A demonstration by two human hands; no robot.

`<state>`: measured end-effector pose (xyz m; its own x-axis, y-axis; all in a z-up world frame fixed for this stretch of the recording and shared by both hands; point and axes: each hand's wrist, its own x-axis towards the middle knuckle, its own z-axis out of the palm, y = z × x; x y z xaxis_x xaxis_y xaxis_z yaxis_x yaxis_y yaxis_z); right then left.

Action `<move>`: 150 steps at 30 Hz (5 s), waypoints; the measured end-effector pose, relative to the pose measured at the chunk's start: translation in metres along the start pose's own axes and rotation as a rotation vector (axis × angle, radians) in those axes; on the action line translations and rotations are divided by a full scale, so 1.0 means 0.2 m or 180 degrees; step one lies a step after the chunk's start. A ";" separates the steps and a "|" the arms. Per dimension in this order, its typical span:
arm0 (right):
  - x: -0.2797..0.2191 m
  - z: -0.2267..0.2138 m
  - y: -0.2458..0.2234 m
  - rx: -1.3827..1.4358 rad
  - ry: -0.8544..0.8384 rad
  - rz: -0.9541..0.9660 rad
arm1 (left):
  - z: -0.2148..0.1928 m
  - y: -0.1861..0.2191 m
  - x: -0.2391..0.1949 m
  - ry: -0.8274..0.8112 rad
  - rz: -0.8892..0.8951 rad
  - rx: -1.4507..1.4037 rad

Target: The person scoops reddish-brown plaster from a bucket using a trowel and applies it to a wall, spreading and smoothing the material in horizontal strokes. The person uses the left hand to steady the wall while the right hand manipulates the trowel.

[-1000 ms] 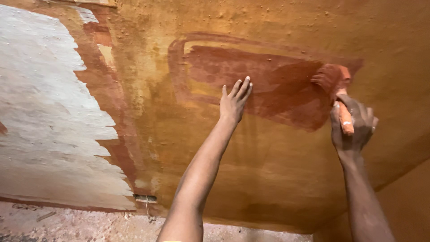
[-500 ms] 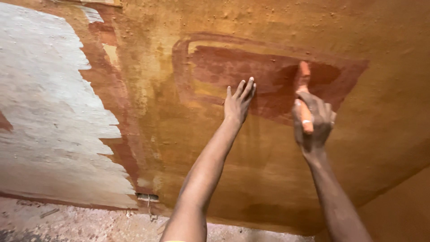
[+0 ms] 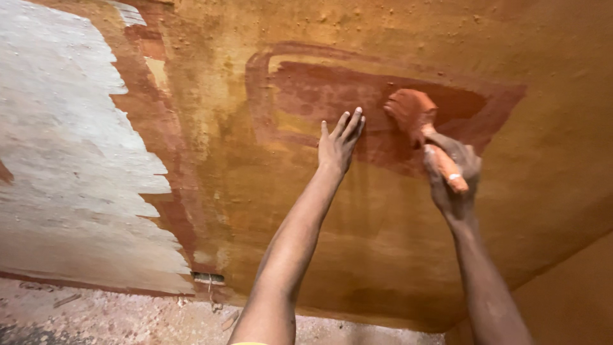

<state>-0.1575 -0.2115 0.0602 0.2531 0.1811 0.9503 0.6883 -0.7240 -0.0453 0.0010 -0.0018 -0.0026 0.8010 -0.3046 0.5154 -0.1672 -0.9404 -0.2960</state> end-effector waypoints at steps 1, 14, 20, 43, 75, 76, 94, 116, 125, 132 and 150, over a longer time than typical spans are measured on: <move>-0.02 -0.03 0.04 -0.0181 0.0017 0.0140 | 0.00 0.00 0.00 0.0035 -0.0005 -0.0008; -0.25 -0.14 0.21 -0.1136 0.0049 0.0342 | 0.07 0.05 0.02 0.0174 -0.0068 -0.0029; -0.31 0.10 0.07 -0.1023 -0.0691 -0.0178 | 0.06 0.04 0.02 0.0146 -0.0068 -0.0053; -0.32 -0.10 0.27 -0.1830 -0.0282 -0.0262 | 0.05 0.01 0.04 0.0108 0.0046 -0.0096; -0.27 0.00 0.21 -0.2015 -0.0596 -0.0521 | 0.07 -0.31 -0.13 0.0379 0.0417 0.0165; -0.28 0.00 0.21 -0.2122 -0.0442 -0.0483 | 0.07 -0.36 -0.17 0.0418 0.0360 0.0143; -0.41 0.38 -0.13 -0.1248 -0.1538 -0.0879 | 0.11 -0.54 -0.25 0.0780 0.0299 -0.0132; -0.23 0.16 0.06 -0.1982 -0.0307 -0.0201 | 0.11 -0.66 -0.35 0.0445 0.0090 -0.0239; -0.25 0.40 -0.21 -0.0620 -0.0269 0.0229 | 0.08 -0.69 -0.34 0.0312 0.0195 -0.0301; -0.31 0.61 -0.42 -0.0648 -0.1196 -0.0315 | 0.14 -0.74 -0.38 0.0194 0.0234 -0.0290; -0.09 0.29 -0.26 -0.0932 -0.0766 -0.0004 | 0.20 -0.78 -0.37 0.0150 0.0300 -0.0466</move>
<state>-0.1589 -0.1385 0.0270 0.4288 0.3079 0.8493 0.4739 -0.8771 0.0787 -0.0098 0.1742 -0.0271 0.7507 -0.3959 0.5289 -0.3249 -0.9183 -0.2262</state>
